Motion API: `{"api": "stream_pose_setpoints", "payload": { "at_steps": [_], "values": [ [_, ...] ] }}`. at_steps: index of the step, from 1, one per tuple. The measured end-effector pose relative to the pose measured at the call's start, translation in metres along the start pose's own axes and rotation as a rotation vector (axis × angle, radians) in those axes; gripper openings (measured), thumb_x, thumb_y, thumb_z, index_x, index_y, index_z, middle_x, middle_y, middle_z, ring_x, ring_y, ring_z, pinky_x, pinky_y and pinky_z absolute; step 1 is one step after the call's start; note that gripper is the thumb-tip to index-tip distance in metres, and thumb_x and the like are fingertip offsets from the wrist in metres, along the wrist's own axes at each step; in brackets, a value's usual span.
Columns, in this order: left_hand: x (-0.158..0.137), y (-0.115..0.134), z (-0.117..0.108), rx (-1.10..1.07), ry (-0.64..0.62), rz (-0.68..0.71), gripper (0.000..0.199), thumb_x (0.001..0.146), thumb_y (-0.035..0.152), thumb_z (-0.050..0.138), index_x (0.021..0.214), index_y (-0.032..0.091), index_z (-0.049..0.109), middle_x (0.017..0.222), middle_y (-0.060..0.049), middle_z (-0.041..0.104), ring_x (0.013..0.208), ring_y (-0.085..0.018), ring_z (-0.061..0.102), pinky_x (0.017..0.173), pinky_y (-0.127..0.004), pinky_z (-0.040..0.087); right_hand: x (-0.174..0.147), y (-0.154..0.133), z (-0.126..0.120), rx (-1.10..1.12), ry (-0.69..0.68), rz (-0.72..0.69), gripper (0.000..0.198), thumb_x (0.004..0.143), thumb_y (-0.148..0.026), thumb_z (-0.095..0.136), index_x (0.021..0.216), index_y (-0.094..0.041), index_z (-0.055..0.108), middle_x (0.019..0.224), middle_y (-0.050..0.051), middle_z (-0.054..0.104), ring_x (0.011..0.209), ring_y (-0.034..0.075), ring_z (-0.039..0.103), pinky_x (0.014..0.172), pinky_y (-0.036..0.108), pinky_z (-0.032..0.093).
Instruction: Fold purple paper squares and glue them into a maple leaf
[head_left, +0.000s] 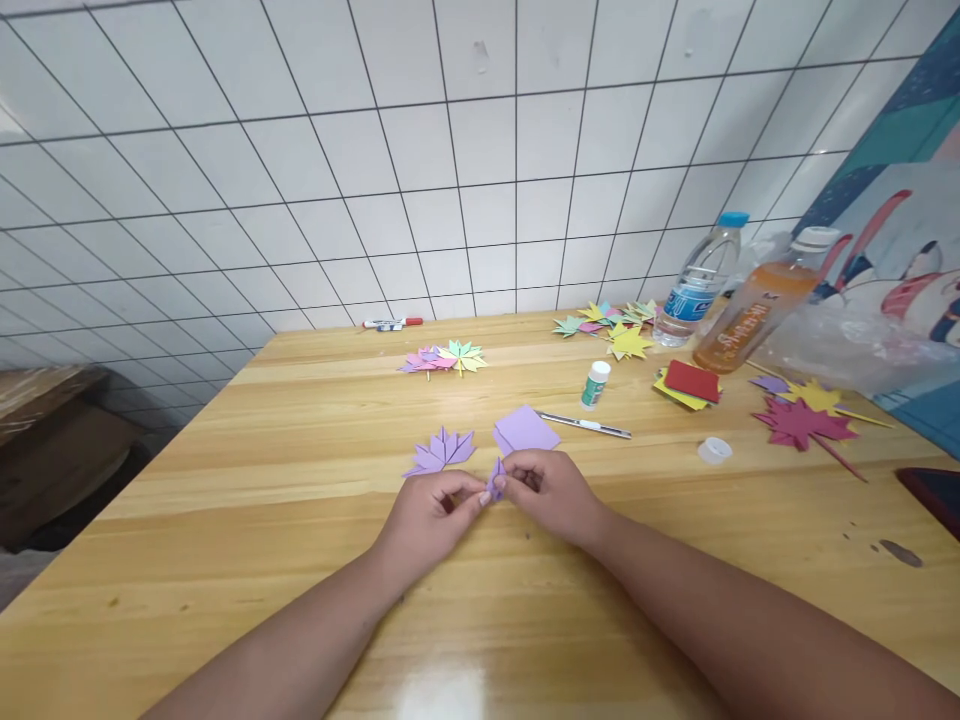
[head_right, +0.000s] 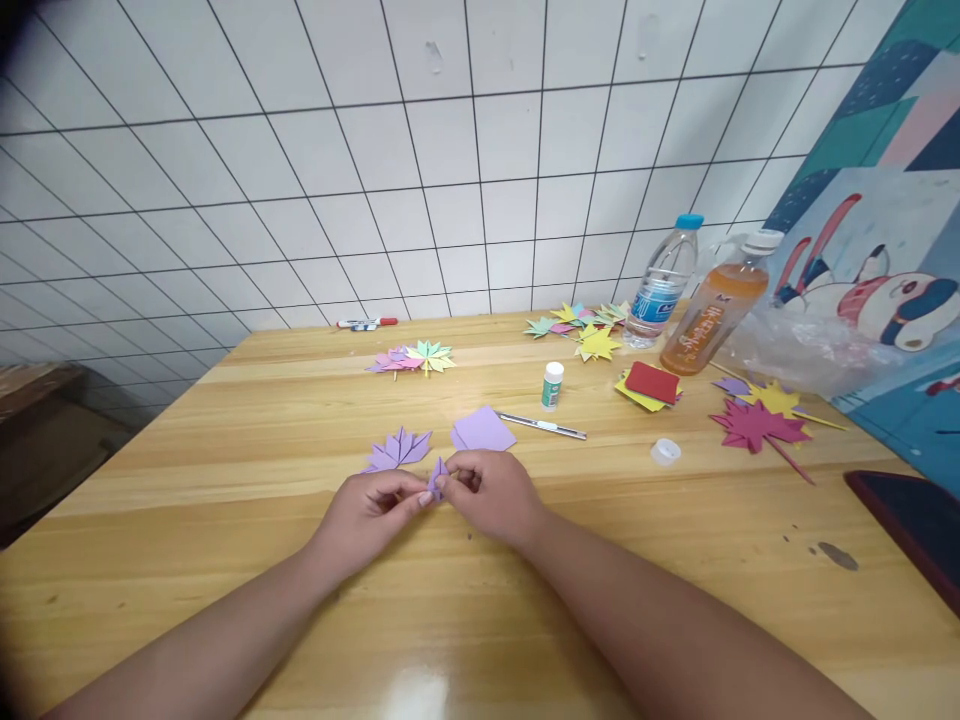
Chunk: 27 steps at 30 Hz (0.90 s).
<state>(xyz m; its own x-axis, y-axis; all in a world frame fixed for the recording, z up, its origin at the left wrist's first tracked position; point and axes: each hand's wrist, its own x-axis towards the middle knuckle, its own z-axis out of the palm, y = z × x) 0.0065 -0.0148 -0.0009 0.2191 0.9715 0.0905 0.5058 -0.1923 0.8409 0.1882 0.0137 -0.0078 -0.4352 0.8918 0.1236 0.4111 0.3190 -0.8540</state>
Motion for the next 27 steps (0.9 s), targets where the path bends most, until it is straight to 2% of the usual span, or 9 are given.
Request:
{"api": "stream_pose_setpoints", "payload": {
  "at_steps": [3,5,9,11,15,20,27],
  "values": [
    [0.0009,-0.0012,0.0003,0.013,0.011,-0.007,0.018,0.077,0.032,0.058,0.077,0.019,0.07,0.073,-0.003,0.071,0.064,-0.015,0.06,0.059,-0.022,0.045,0.0002,0.0007,0.0003,0.028,-0.004,0.014,0.017,0.081,-0.029,0.049,0.075,-0.019,0.061,0.059,-0.004,0.053,0.051,0.008,0.042,0.047,0.019,0.029],
    [0.0005,-0.0013,0.0004,0.036,0.005,0.006,0.018,0.078,0.032,0.057,0.077,0.02,0.071,0.072,-0.002,0.071,0.062,-0.014,0.059,0.057,-0.022,0.043,-0.001,-0.0008,-0.0006,0.012,-0.013,0.025,0.016,0.08,-0.033,0.052,0.08,-0.02,0.061,0.058,-0.005,0.051,0.05,0.008,0.041,0.047,0.019,0.028],
    [-0.0018,-0.0003,0.0009,0.106,-0.013,0.056,0.02,0.079,0.03,0.054,0.075,0.022,0.072,0.066,0.001,0.069,0.057,-0.013,0.056,0.053,-0.021,0.04,-0.0026,-0.0043,-0.0022,-0.118,0.005,0.007,0.023,0.078,-0.039,0.056,0.066,-0.019,0.057,0.049,-0.006,0.042,0.047,0.008,0.037,0.045,0.02,0.025],
    [-0.0017,-0.0007,0.0013,0.105,-0.027,0.05,0.02,0.079,0.031,0.054,0.076,0.022,0.072,0.067,0.0,0.069,0.057,-0.013,0.056,0.054,-0.021,0.04,-0.0019,-0.0045,-0.002,-0.139,0.0,-0.006,0.024,0.079,-0.037,0.054,0.062,-0.019,0.057,0.051,-0.005,0.046,0.049,0.008,0.039,0.047,0.02,0.026],
    [0.0007,-0.0034,0.0021,0.027,-0.037,-0.003,0.021,0.078,0.034,0.056,0.078,0.021,0.072,0.072,-0.002,0.07,0.061,-0.015,0.058,0.057,-0.022,0.042,0.0007,-0.0028,-0.001,-0.096,-0.003,-0.024,0.012,0.079,-0.023,0.053,0.08,-0.021,0.064,0.068,-0.002,0.061,0.06,0.011,0.051,0.056,0.021,0.037],
    [0.0012,-0.0044,0.0024,-0.023,-0.006,-0.01,0.019,0.076,0.033,0.058,0.077,0.02,0.071,0.072,-0.002,0.07,0.061,-0.014,0.057,0.057,-0.022,0.042,0.002,-0.0022,-0.0034,-0.115,0.059,-0.102,0.023,0.073,-0.008,0.048,0.082,-0.02,0.065,0.081,0.002,0.063,0.074,0.013,0.056,0.067,0.023,0.041],
    [0.0039,0.0013,-0.002,-0.15,0.047,-0.059,0.016,0.076,0.03,0.058,0.076,0.016,0.065,0.072,-0.003,0.067,0.067,-0.015,0.058,0.063,-0.023,0.044,0.0016,-0.0032,-0.0034,-0.043,-0.019,-0.029,0.02,0.079,-0.013,0.047,0.087,-0.022,0.063,0.076,-0.002,0.066,0.067,0.012,0.058,0.062,0.022,0.041]
  ]
}}
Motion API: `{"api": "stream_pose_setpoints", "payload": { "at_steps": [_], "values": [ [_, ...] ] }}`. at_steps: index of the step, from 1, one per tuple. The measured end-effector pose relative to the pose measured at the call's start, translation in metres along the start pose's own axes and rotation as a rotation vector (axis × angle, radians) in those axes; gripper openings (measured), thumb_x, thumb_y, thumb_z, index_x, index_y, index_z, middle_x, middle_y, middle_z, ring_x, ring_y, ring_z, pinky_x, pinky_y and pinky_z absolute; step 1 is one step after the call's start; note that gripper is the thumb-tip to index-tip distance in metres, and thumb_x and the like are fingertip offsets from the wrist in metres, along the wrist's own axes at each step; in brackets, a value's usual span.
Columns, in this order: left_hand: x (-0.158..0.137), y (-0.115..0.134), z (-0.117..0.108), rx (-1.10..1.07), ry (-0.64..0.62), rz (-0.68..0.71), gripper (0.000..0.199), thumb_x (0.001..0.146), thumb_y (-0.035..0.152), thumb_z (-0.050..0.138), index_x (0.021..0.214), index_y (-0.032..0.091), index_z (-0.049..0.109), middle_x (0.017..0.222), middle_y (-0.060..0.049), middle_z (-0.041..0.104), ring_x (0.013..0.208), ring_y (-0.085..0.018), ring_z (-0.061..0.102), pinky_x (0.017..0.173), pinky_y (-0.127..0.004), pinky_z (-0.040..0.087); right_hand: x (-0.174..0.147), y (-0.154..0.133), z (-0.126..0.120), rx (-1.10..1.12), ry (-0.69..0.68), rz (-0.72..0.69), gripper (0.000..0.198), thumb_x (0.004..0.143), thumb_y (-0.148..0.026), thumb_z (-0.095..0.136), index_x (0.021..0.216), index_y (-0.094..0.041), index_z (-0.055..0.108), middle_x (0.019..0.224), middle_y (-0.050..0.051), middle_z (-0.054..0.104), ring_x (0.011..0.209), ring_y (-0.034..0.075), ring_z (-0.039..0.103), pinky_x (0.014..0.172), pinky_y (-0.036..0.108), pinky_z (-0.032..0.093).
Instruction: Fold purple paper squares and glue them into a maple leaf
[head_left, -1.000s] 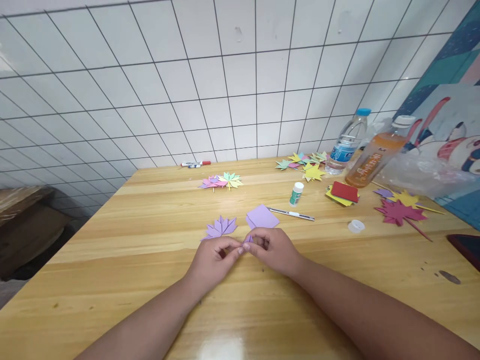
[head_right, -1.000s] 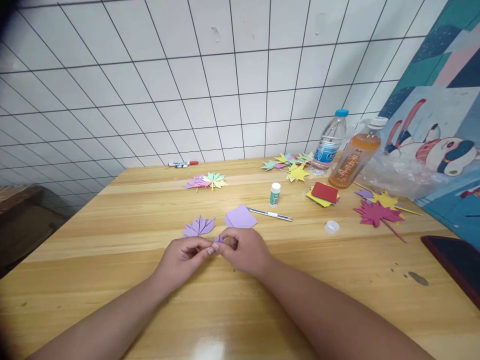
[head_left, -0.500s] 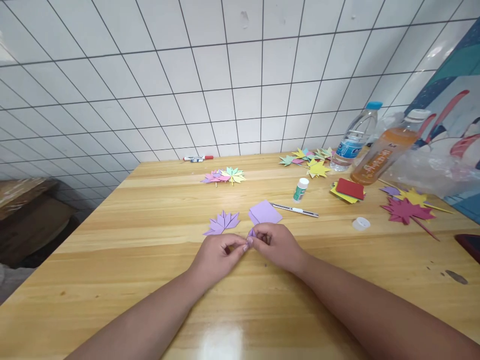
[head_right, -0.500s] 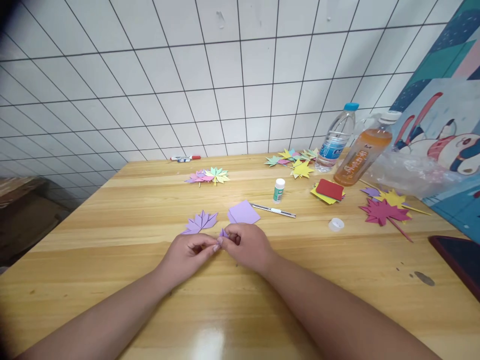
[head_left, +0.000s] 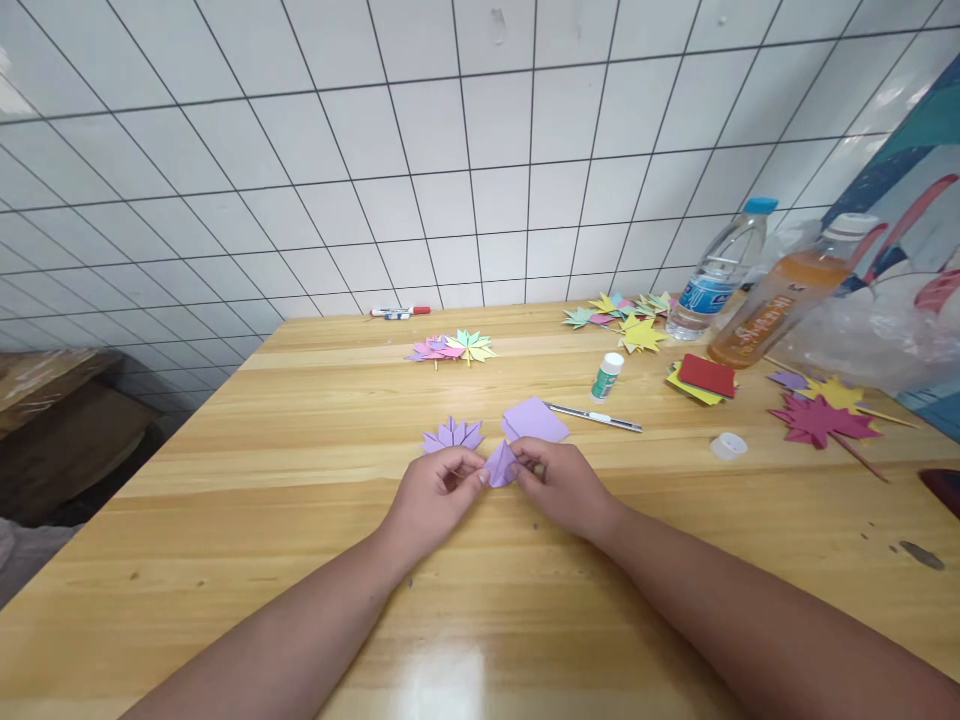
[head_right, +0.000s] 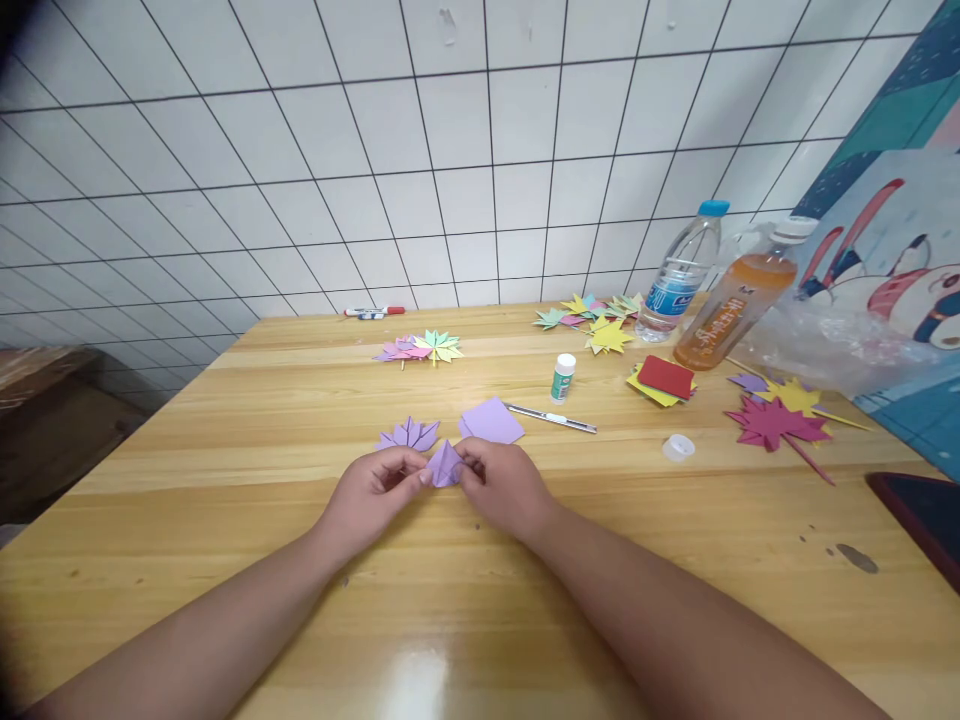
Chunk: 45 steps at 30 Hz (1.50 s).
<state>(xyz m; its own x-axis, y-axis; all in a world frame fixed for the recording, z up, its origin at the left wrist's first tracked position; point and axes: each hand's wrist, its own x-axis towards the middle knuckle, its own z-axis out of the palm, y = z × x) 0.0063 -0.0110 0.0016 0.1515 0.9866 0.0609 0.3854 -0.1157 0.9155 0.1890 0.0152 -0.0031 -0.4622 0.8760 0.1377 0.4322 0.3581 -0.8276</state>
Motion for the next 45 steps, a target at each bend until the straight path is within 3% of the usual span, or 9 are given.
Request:
{"api": "stream_pose_setpoints", "payload": {
  "at_steps": [4,10,17,27,33,36,41,43,45],
  "values": [
    [0.001,-0.001,0.0,-0.014,-0.011,0.005,0.015,0.076,0.03,0.058,0.081,0.016,0.062,0.074,-0.001,0.063,0.068,-0.013,0.056,0.064,-0.022,0.043,-0.001,0.001,0.002,-0.091,0.008,-0.039,0.016,0.079,-0.016,0.05,0.088,-0.022,0.061,0.075,-0.001,0.065,0.066,0.013,0.056,0.058,0.022,0.038],
    [0.003,-0.005,0.0,-0.113,-0.08,-0.073,0.021,0.075,0.036,0.06,0.072,0.015,0.058,0.057,0.003,0.054,0.053,-0.009,0.047,0.052,-0.02,0.038,-0.008,-0.004,0.0,-0.096,0.048,-0.152,0.027,0.081,-0.018,0.05,0.108,-0.023,0.048,0.078,-0.001,0.063,0.059,0.012,0.053,0.058,0.023,0.039],
    [0.009,0.002,-0.008,-0.356,-0.092,-0.17,0.033,0.071,0.039,0.065,0.092,0.013,0.063,0.074,-0.004,0.064,0.062,-0.012,0.054,0.056,-0.021,0.042,-0.005,0.001,-0.001,-0.169,0.038,-0.464,0.041,0.077,-0.001,0.041,0.107,-0.024,0.058,0.106,0.004,0.062,0.097,0.016,0.054,0.085,0.031,0.041],
    [0.007,0.003,-0.007,-0.364,-0.138,-0.191,0.035,0.07,0.039,0.067,0.092,0.013,0.06,0.069,-0.002,0.065,0.062,-0.013,0.058,0.058,-0.022,0.043,-0.003,0.0,-0.002,-0.196,0.18,-0.451,0.011,0.084,-0.02,0.054,0.088,-0.022,0.064,0.087,0.004,0.067,0.084,0.015,0.059,0.078,0.029,0.044],
    [0.002,0.007,-0.003,-0.362,-0.183,-0.071,0.033,0.072,0.03,0.067,0.099,0.014,0.059,0.094,-0.008,0.069,0.091,-0.021,0.063,0.08,-0.03,0.047,-0.005,-0.005,-0.003,-0.328,0.163,-0.43,0.013,0.085,-0.019,0.051,0.085,-0.02,0.063,0.087,0.005,0.067,0.082,0.016,0.057,0.075,0.03,0.043],
    [0.001,0.005,0.0,-0.322,-0.173,-0.075,0.031,0.072,0.028,0.067,0.099,0.013,0.059,0.096,-0.009,0.069,0.094,-0.023,0.063,0.082,-0.032,0.048,-0.009,-0.008,-0.004,-0.376,0.15,-0.393,0.012,0.085,-0.021,0.051,0.086,-0.02,0.063,0.089,0.005,0.066,0.084,0.018,0.056,0.075,0.032,0.042],
    [0.002,0.003,0.0,-0.352,-0.179,-0.085,0.036,0.074,0.028,0.065,0.107,0.013,0.059,0.102,-0.01,0.069,0.096,-0.023,0.063,0.085,-0.034,0.047,-0.009,-0.008,0.0,-0.162,0.189,-0.278,0.041,0.079,-0.018,0.058,0.119,-0.023,0.05,0.095,0.004,0.065,0.086,0.017,0.057,0.075,0.031,0.047],
    [0.003,0.003,-0.001,-0.36,-0.183,-0.089,0.036,0.075,0.028,0.065,0.107,0.012,0.059,0.102,-0.011,0.069,0.096,-0.024,0.063,0.086,-0.034,0.047,-0.006,-0.005,0.002,-0.02,0.202,-0.193,0.042,0.075,-0.015,0.061,0.116,-0.024,0.053,0.092,0.003,0.065,0.081,0.015,0.058,0.068,0.027,0.05],
    [0.003,0.003,-0.002,-0.364,-0.184,-0.094,0.035,0.075,0.028,0.065,0.105,0.012,0.059,0.101,-0.011,0.069,0.096,-0.023,0.063,0.086,-0.034,0.047,-0.003,-0.002,0.002,0.069,0.198,-0.142,0.03,0.073,-0.013,0.062,0.101,-0.023,0.062,0.088,0.002,0.065,0.079,0.014,0.059,0.063,0.024,0.05]
  ]
}}
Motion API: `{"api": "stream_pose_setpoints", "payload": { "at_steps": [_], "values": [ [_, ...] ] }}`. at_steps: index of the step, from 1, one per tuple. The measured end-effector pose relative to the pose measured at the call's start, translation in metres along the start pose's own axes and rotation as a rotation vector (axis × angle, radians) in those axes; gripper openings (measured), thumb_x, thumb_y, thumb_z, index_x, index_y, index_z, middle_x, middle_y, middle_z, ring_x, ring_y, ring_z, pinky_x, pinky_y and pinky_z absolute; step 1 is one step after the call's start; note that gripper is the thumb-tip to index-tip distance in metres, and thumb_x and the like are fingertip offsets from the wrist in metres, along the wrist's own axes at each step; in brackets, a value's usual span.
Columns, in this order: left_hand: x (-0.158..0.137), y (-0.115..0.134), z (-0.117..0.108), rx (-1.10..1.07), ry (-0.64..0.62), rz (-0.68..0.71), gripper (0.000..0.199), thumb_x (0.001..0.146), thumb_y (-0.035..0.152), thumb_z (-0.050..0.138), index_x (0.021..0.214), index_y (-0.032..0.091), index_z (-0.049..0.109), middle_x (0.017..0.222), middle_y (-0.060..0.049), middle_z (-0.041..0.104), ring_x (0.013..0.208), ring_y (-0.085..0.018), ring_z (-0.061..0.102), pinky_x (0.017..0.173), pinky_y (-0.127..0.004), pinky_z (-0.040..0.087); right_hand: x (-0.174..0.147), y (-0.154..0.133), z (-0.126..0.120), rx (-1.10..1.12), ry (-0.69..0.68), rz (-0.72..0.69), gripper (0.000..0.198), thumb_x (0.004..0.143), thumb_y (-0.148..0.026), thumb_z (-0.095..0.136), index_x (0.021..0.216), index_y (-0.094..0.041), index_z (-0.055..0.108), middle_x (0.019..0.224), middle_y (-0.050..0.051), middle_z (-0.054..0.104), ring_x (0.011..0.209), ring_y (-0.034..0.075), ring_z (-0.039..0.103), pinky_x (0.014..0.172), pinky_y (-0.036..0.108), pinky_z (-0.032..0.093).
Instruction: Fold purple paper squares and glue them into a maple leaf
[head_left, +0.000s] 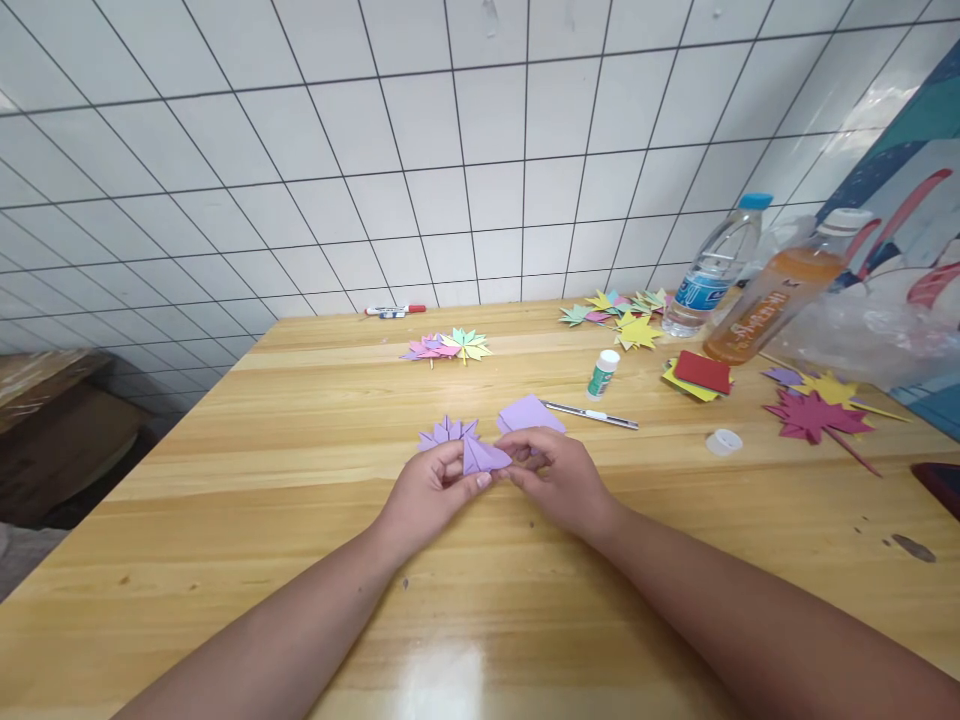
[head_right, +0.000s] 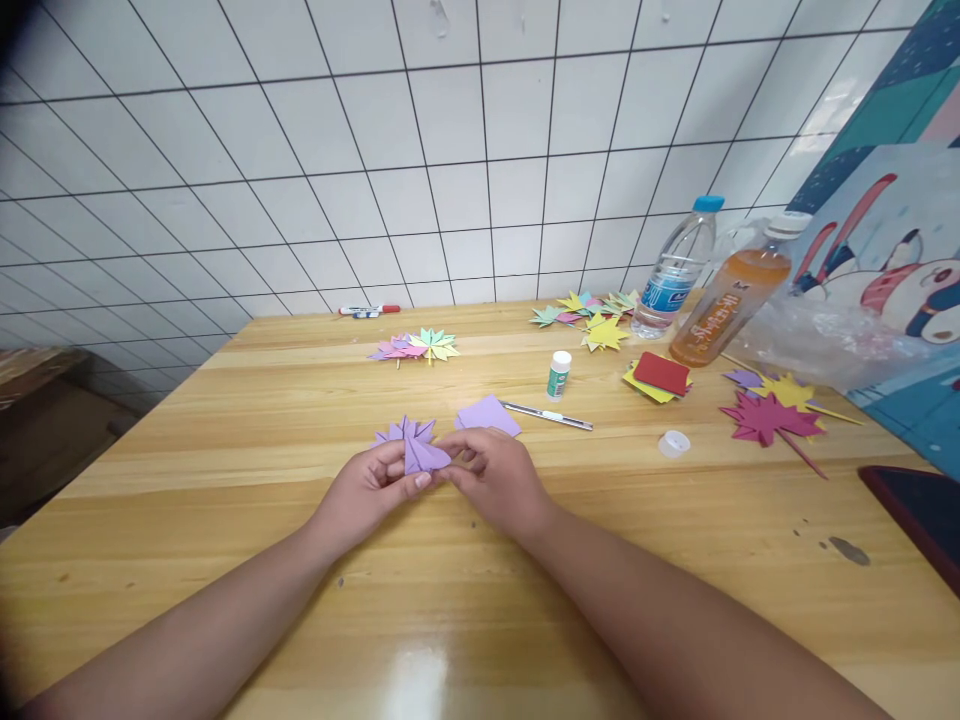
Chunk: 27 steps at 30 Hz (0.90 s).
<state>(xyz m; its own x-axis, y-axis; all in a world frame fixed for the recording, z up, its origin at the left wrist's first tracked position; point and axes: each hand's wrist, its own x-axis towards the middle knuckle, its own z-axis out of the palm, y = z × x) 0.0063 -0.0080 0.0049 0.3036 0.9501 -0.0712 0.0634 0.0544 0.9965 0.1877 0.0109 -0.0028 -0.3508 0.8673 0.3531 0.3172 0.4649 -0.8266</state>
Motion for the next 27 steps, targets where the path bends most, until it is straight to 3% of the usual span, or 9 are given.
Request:
{"api": "stream_pose_setpoints", "payload": {
  "at_steps": [2,8,14,20,27],
  "values": [
    [0.0001,-0.0007,-0.0004,-0.006,-0.006,-0.001,0.034,0.075,0.027,0.065,0.105,0.012,0.059,0.101,-0.01,0.069,0.097,-0.022,0.063,0.087,-0.033,0.046,0.0025,0.0014,-0.0002,0.038,-0.01,0.015,0.02,0.072,-0.012,0.062,0.089,-0.023,0.067,0.087,0.003,0.066,0.079,0.014,0.059,0.061,0.022,0.05],
    [-0.0004,-0.0033,-0.0006,0.024,-0.024,-0.012,0.032,0.077,0.028,0.063,0.104,0.012,0.058,0.096,-0.01,0.07,0.093,-0.021,0.064,0.083,-0.031,0.047,0.0041,0.0001,-0.0016,0.069,-0.016,0.004,0.014,0.074,-0.017,0.064,0.086,-0.022,0.07,0.087,0.004,0.065,0.074,0.013,0.059,0.059,0.022,0.047],
    [-0.0008,-0.005,0.001,0.03,-0.011,-0.015,0.033,0.075,0.027,0.064,0.104,0.013,0.056,0.094,-0.009,0.07,0.092,-0.02,0.064,0.083,-0.03,0.046,0.0013,-0.0001,-0.0019,-0.07,-0.01,-0.02,0.003,0.075,-0.02,0.064,0.076,-0.02,0.067,0.078,0.002,0.063,0.064,0.011,0.053,0.058,0.023,0.042],
    [-0.0018,-0.0046,0.0039,0.071,0.012,-0.039,0.032,0.074,0.027,0.064,0.102,0.012,0.056,0.097,-0.01,0.069,0.089,-0.019,0.064,0.081,-0.029,0.047,-0.0032,-0.0058,-0.0045,-0.266,-0.054,-0.114,0.007,0.077,-0.02,0.059,0.08,-0.021,0.066,0.082,0.002,0.063,0.077,0.014,0.056,0.065,0.024,0.04],
    [-0.0027,-0.0025,0.0042,0.142,-0.014,-0.013,0.031,0.076,0.027,0.061,0.102,0.013,0.058,0.084,-0.005,0.069,0.08,-0.017,0.064,0.073,-0.025,0.046,-0.0032,-0.0053,-0.0046,-0.256,-0.101,-0.115,0.01,0.076,-0.018,0.059,0.083,-0.023,0.064,0.087,0.001,0.062,0.075,0.012,0.054,0.062,0.022,0.038]
  ]
}}
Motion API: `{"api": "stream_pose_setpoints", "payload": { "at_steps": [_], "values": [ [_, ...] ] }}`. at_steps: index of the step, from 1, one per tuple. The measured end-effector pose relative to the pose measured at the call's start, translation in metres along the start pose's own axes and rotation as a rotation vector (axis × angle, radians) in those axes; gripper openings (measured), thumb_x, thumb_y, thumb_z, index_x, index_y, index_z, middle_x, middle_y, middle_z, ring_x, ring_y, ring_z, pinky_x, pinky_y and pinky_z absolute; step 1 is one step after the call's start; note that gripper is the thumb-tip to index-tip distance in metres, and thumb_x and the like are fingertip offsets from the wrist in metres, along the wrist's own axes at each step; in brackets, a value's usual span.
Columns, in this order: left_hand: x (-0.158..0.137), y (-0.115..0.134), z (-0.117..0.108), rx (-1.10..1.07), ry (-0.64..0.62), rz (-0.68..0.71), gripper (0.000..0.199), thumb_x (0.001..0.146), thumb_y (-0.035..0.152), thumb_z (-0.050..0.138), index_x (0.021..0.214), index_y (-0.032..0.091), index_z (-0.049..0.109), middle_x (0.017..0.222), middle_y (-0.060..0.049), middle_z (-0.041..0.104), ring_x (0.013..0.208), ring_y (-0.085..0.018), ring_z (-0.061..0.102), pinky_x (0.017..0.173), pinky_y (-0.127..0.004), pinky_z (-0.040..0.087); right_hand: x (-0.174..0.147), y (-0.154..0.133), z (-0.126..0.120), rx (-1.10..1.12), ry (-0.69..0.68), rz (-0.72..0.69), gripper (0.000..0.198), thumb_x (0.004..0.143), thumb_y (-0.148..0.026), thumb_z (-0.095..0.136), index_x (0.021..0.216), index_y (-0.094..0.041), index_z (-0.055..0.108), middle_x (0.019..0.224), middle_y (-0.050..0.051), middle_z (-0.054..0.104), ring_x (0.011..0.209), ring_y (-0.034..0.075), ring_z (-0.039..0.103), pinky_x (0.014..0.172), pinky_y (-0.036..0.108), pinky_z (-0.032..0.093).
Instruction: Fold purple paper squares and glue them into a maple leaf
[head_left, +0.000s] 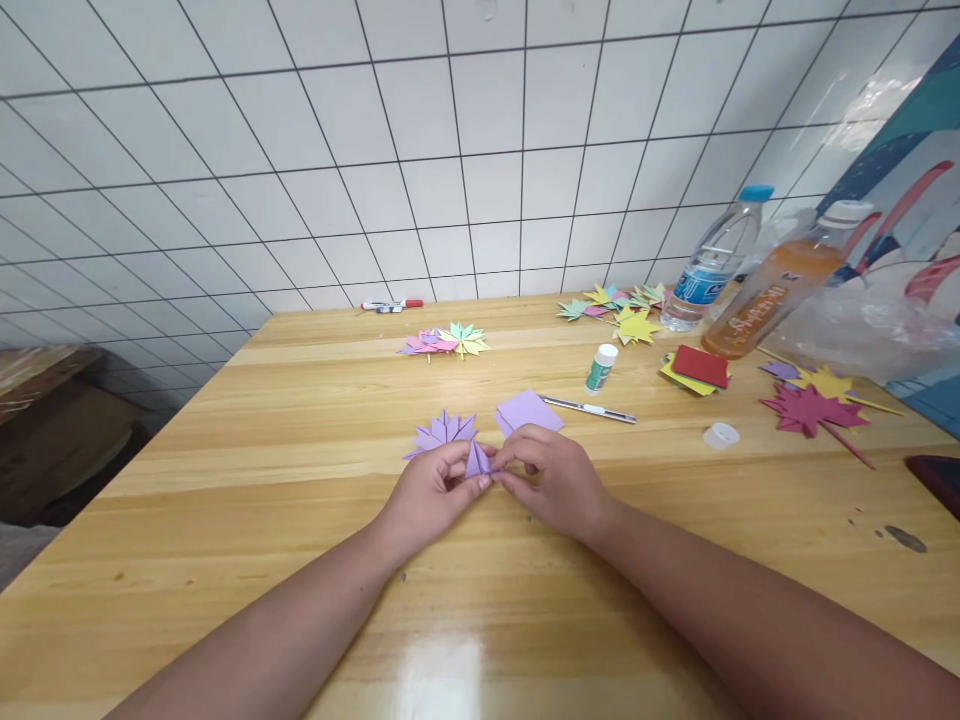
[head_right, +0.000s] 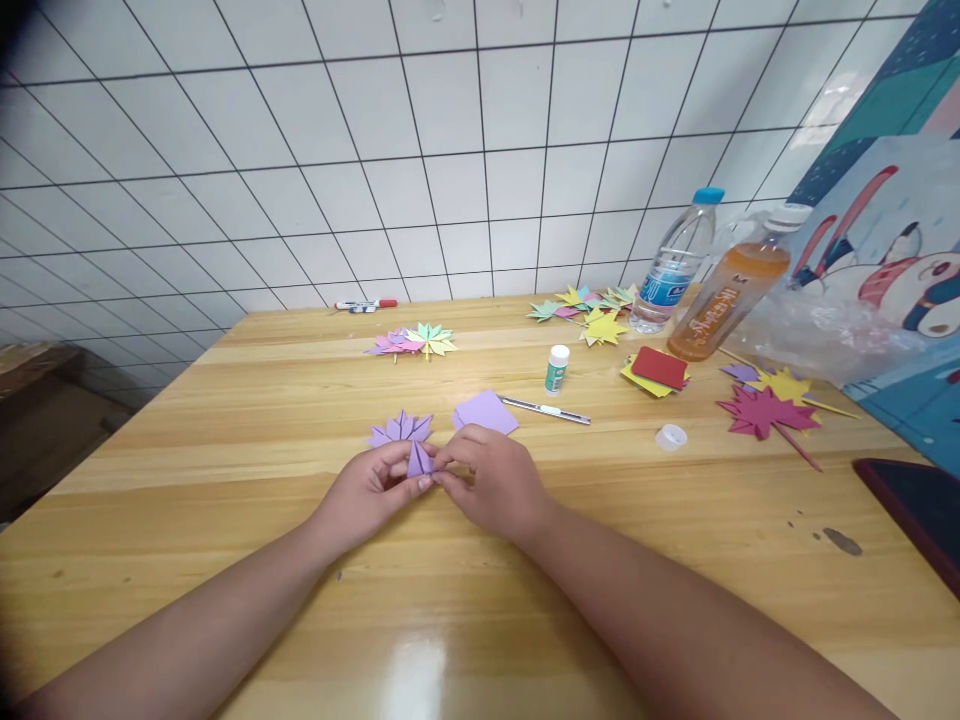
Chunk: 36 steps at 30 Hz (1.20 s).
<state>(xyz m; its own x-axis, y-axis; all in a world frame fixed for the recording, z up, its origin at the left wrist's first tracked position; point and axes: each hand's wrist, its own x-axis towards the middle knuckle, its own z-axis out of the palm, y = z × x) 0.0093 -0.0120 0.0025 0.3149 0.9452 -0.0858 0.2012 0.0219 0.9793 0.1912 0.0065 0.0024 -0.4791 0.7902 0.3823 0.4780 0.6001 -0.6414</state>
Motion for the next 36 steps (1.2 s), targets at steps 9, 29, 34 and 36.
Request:
{"api": "stream_pose_setpoints", "payload": {
  "at_steps": [9,29,34,36],
  "values": [
    [-0.001,-0.0038,0.0018,0.094,0.026,0.042,0.029,0.075,0.031,0.061,0.1,0.016,0.062,0.071,-0.001,0.067,0.071,-0.016,0.061,0.068,-0.024,0.047,0.0039,0.0057,0.0063,0.151,-0.008,0.169,0.003,0.071,-0.016,0.065,0.07,-0.019,0.063,0.066,-0.002,0.055,0.057,0.009,0.045,0.053,0.021,0.034],
    [-0.0018,-0.005,0.0016,0.155,0.018,0.076,0.028,0.078,0.03,0.057,0.101,0.017,0.062,0.084,-0.004,0.067,0.077,-0.017,0.061,0.07,-0.025,0.047,0.0051,0.0043,0.0071,0.44,-0.012,0.326,0.012,0.07,-0.027,0.065,0.065,-0.017,0.062,0.058,-0.003,0.051,0.051,0.007,0.034,0.046,0.019,0.028],
    [-0.0011,-0.0024,0.0028,0.143,0.024,0.076,0.03,0.079,0.031,0.057,0.104,0.016,0.061,0.078,-0.002,0.066,0.072,-0.016,0.06,0.068,-0.024,0.047,0.0049,0.0025,0.0075,0.443,-0.009,0.329,0.009,0.07,-0.026,0.066,0.072,-0.017,0.063,0.063,-0.003,0.054,0.051,0.007,0.037,0.046,0.019,0.032],
    [-0.0011,-0.0019,0.0033,0.126,0.034,0.064,0.034,0.078,0.033,0.058,0.107,0.016,0.06,0.075,-0.002,0.066,0.07,-0.015,0.06,0.067,-0.024,0.047,0.0047,0.0015,0.0078,0.407,0.019,0.32,0.01,0.067,-0.025,0.068,0.07,-0.018,0.062,0.064,-0.003,0.054,0.051,0.007,0.037,0.046,0.018,0.033]
  ]
}}
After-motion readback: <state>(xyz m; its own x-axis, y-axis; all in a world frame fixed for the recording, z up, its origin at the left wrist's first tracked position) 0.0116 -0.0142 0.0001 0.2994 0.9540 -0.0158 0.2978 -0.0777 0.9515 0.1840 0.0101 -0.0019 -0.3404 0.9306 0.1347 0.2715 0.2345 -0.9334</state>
